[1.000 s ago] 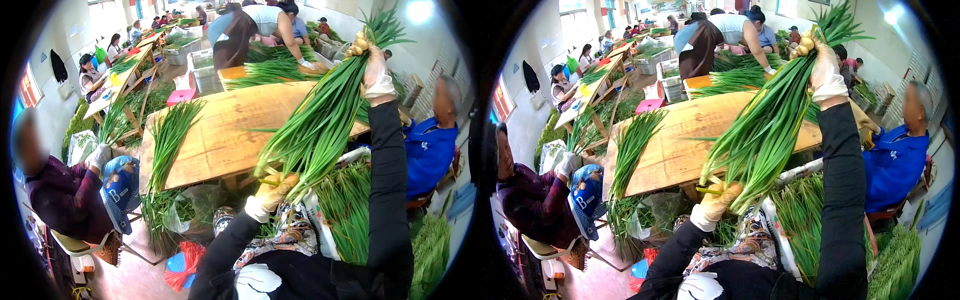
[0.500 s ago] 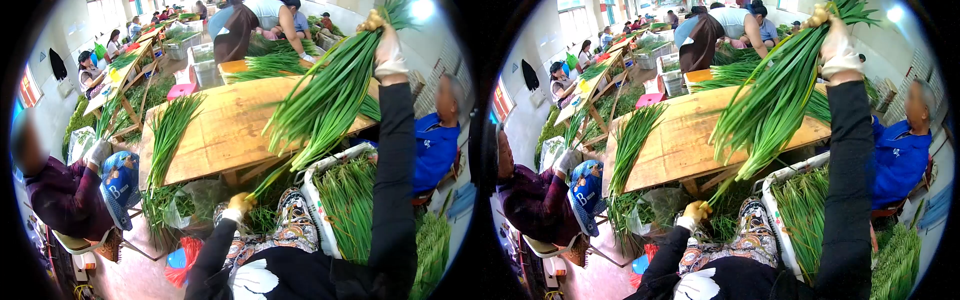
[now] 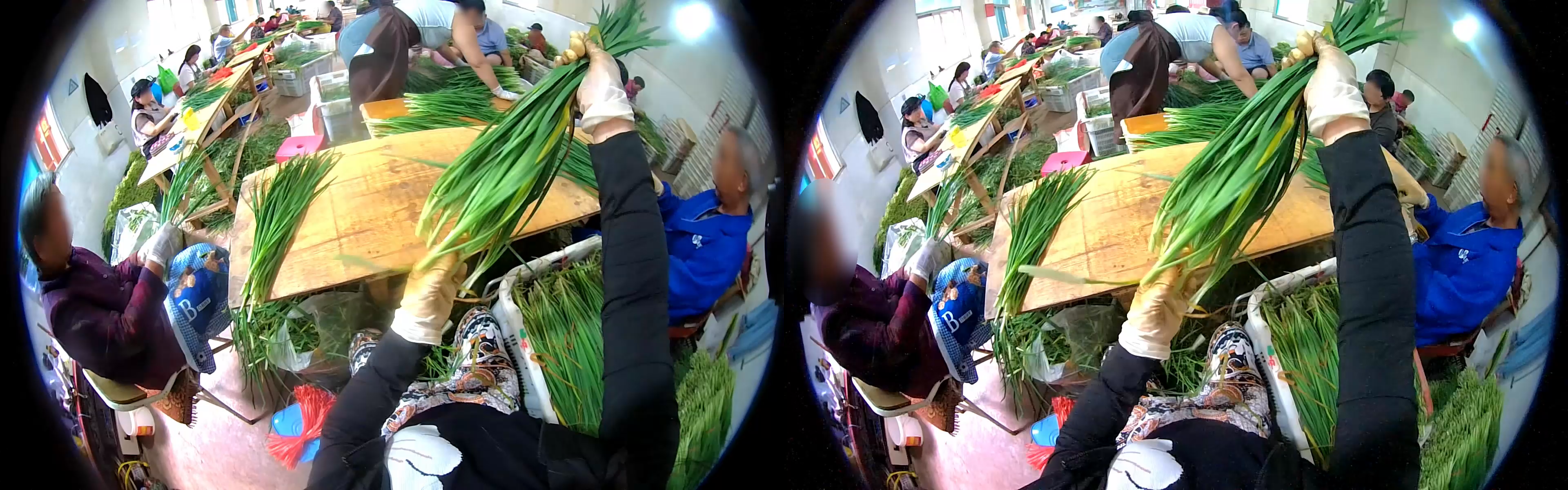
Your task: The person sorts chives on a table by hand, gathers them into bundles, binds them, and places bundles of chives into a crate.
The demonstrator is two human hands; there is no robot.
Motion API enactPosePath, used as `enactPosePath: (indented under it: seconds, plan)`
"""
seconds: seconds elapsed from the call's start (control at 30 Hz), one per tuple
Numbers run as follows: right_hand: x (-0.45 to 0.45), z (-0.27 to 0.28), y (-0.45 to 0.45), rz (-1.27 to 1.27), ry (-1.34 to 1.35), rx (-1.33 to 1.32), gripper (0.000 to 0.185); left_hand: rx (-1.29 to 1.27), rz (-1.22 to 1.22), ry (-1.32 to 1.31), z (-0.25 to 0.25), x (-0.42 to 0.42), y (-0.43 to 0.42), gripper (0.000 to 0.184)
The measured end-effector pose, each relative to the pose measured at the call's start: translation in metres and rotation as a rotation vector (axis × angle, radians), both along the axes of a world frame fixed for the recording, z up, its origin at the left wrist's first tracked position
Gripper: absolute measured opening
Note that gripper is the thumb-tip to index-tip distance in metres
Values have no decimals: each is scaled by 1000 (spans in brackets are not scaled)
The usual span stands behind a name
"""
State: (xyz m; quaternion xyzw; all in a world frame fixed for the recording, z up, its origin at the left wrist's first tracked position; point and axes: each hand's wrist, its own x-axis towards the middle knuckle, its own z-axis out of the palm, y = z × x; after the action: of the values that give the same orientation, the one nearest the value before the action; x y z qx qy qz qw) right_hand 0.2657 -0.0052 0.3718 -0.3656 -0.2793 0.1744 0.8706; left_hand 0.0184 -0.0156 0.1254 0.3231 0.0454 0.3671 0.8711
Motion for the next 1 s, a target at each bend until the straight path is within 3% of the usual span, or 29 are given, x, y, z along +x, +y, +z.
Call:
enactPosePath:
  seconds: [0.07, 0.1, 0.17, 0.2, 0.37, 0.5, 0.57, 0.77, 0.83, 0.9, 0.93, 0.97, 1.0]
  plan:
    - [-1, -3, -2, -39, -22, -14, 18, -290, 40, -121, 4, 3, -4, 28]
    - [8, -8, -1, 0, -37, -11, 18, -291, 41, -119, 4, -1, -5, 28]
    - [6, -12, -2, 35, -74, 32, 18, -244, -65, -232, 4, -13, -5, 26]
    - [5, -15, -4, 51, -67, 19, 18, -70, -136, -254, -18, -10, 3, 31]
    - [1, -16, -10, 150, -18, 20, 18, 13, -486, -382, -36, -2, 17, 42]
    - [-1, -17, -10, 157, -39, 3, 22, -174, -238, -162, -22, 8, 8, 60]
    - [-12, -16, -12, 86, -47, -6, 22, -165, -163, -121, 2, 7, 3, 55]
    - [-2, -9, -16, 205, -83, 38, 23, 26, -117, -97, -49, -2, 6, 49]
    - [-1, -4, -19, 208, -54, 45, 23, 228, -317, 44, -67, -15, 14, 35]
    - [3, 3, -22, 101, -105, 64, 23, 223, 27, 403, -89, -26, 13, 30]
    - [11, 6, -26, 147, -99, 90, 22, 305, 217, 590, -134, -32, 21, 36]
    - [22, 9, -30, 193, -91, 115, 22, 224, 146, 772, -177, -46, 35, 41]
    - [32, 10, -31, 250, -68, 160, 21, 263, 155, 837, -182, -45, 31, 47]
